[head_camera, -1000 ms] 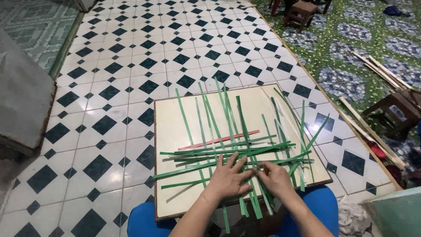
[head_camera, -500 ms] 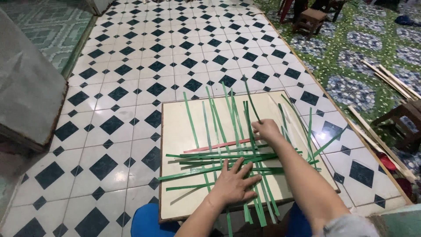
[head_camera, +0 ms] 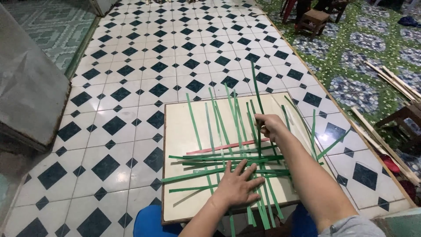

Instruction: Manually weaving green and pink plastic strips together on a flat surface to create a woven mat.

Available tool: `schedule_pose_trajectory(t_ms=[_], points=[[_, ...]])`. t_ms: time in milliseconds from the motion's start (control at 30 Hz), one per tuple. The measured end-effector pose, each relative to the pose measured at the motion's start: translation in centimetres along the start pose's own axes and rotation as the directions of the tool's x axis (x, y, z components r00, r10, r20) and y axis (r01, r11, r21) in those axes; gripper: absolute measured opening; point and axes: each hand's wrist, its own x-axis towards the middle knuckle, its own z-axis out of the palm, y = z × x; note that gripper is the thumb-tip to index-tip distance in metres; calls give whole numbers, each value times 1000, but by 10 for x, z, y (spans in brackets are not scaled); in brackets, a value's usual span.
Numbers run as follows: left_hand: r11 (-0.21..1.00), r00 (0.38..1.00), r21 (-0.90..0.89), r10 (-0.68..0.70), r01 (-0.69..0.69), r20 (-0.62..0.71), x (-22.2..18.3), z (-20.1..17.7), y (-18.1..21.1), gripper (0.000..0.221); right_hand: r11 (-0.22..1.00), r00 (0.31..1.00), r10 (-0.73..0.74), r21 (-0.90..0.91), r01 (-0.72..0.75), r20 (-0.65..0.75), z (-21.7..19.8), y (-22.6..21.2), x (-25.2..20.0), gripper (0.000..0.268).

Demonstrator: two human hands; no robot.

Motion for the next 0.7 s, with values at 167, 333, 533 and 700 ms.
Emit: schedule_pose_trajectory(t_ms=[167, 333, 533, 700], points=[[1000, 1000, -2, -6, 6, 10, -1, -2, 2, 69, 991, 1000, -14, -132, 12, -16, 5, -9, -19, 26], [1000, 999, -13, 25, -26, -46, 5, 12, -3, 69, 915, 999, -12, -403, -5, -40, 10, 0, -3, 37], [995, 986, 49, 88, -82, -139, 15, 30, -11, 68, 966, 999, -9, -259, 0, -35, 12, 19, 11, 24], [997, 989, 23, 82, -80, -123, 12, 23, -8, 68, 944, 995, -94, -322, 79, -32, 5, 28, 5, 13]])
